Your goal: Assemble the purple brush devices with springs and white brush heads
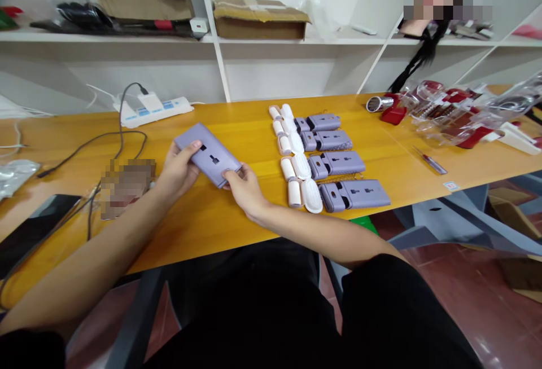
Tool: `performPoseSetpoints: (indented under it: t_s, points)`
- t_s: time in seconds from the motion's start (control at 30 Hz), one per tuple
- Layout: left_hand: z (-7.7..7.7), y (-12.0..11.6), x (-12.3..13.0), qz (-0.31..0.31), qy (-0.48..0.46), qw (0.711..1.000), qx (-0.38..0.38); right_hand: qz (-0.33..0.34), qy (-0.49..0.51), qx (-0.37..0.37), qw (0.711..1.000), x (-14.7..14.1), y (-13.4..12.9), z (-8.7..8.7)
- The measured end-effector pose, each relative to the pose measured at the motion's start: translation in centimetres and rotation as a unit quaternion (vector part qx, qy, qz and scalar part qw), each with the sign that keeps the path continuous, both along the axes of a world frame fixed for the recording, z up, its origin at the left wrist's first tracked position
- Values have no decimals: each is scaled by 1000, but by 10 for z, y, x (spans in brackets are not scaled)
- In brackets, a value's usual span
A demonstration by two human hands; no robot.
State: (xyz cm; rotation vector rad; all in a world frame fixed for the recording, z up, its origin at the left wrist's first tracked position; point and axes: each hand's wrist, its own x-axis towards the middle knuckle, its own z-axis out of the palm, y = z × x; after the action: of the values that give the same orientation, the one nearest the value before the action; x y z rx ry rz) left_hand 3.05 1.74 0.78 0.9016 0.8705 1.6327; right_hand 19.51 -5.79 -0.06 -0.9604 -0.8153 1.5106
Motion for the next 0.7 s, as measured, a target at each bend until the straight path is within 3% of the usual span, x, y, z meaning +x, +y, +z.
performPoseSetpoints:
  t_s: [0.37,0.53,0.7]
  points:
    - [6,0,1,67,9,997,23,-16,-33,53,998,-2,5,-7]
    - [13,26,-29,151,-38,987,24,-49,-68,53,995,-7,2,-18]
    - [16,44,-56,127,-62,990,-1,-31,-43,53,997,-4,8,-17]
